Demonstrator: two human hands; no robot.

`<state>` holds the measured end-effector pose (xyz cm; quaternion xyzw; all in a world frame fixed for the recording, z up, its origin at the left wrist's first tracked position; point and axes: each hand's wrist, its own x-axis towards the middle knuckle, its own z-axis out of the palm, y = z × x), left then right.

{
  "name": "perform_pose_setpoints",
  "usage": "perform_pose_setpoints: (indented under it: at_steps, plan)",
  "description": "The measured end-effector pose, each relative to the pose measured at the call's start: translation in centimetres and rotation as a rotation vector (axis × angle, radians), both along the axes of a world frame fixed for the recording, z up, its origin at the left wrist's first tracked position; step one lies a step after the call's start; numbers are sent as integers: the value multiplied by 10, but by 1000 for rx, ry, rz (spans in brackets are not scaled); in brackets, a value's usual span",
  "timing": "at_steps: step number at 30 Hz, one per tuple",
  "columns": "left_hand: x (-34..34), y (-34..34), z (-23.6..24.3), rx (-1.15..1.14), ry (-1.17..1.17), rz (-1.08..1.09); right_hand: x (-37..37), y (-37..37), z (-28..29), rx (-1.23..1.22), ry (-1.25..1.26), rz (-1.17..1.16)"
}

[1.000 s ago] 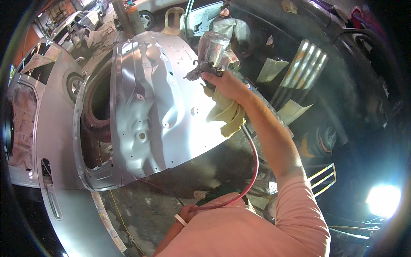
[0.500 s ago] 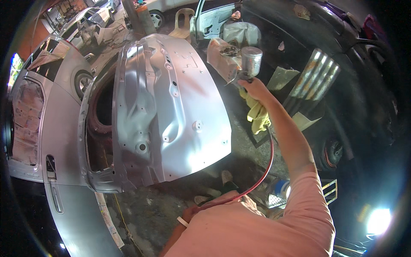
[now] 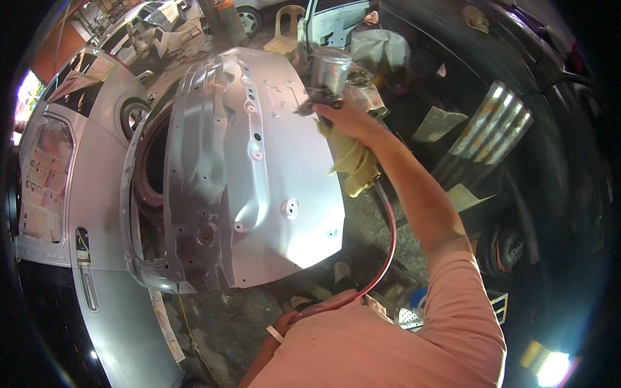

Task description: The person uses a heat gun to warm a silver car bumper, then switches to a spray gun to apply a coat of paint. The person moves around the bumper to ensure even coverage on the surface.

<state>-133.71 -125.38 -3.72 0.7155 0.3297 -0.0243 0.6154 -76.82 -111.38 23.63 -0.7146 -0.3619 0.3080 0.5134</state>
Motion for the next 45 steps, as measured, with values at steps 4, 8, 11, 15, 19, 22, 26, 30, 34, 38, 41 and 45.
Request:
perform_pose_setpoints:
  at_steps: [4,8,11,15,19,22,26,30,34,38,41,45]
  plan:
    - [20,4,3,69,-16,-58,85,-17,-63,-75,-154,-126]
    - [25,4,3,23,20,-57,113,-13,-76,-93,-156,-186]
    - [25,7,2,15,16,-56,141,13,-90,-277,-198,-153]
    - [18,1,14,-6,48,23,89,71,-69,-90,-233,-83]
    - [38,2,64,26,78,97,23,85,10,158,268,130]
    - [38,1,70,25,91,142,28,97,17,220,79,122]
    - [51,7,86,16,85,108,91,107,-30,86,-181,12]
    - [67,11,106,1,146,123,137,86,-54,-52,-191,-81]
    - [82,19,121,-59,115,113,193,88,-88,-155,-279,-168]
    - [74,12,112,-83,38,139,181,124,-86,-15,-368,-49]
    - [70,13,111,-116,67,108,158,162,-66,13,-314,-75]
    - [92,5,156,-151,142,254,66,196,3,72,-143,94]
